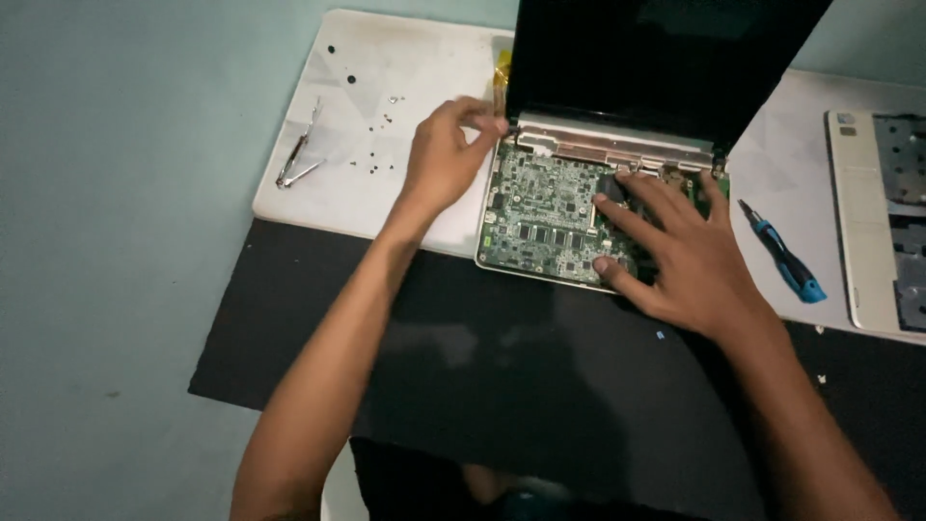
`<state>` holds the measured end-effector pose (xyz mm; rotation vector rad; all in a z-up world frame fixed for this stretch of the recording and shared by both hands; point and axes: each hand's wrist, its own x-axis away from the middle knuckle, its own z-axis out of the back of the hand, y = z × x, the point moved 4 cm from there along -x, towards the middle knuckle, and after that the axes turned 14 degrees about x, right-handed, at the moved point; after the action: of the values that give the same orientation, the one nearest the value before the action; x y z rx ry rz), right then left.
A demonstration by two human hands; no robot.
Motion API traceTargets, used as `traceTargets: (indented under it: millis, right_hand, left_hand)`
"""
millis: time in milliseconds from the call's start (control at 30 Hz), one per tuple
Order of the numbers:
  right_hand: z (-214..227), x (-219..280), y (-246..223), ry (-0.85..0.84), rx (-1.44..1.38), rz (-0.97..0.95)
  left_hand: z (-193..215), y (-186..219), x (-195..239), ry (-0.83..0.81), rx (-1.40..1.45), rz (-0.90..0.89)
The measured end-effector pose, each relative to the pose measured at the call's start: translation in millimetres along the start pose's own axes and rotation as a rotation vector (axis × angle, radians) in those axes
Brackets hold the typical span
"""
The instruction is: The person uses a blue-handled screwdriver to remove screws from a laptop motherboard, places the screws on a white tray, and then repositions the motherboard within the laptop chassis.
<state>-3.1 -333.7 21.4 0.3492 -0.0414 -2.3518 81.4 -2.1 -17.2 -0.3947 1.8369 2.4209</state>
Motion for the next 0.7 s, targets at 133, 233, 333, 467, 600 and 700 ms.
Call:
traceTargets:
  millis: [133,233,333,467,600,700]
  right_hand:
    - [2,0,-1,0.019,-0.005,-0.002]
    - [-4,-1,3,-0.049,0.007,-0.015]
    - [0,-1,1,-0.033,-0.020,-0.014]
    - [-1,-1,2,-0.033,-0.027,-0.033]
    - [-4,0,2,-0.042,-0.028,-0.025]
    - [-3,0,0,-0.013,-0.030,-0.010]
  left_hand:
    - [-9,-8,-18,0.099,0.024,0.052]
    - [-6,0,-13,0.131,0.186,0.122]
    - [-8,7,-2,0.125,0.158,-0.003]
    - [8,21,15,-0.171,-0.140,-0.473]
    - [6,43,27,-0.339,-0.255,-0.546]
    - [4,54,34,-0.393,-0.301,-0.476]
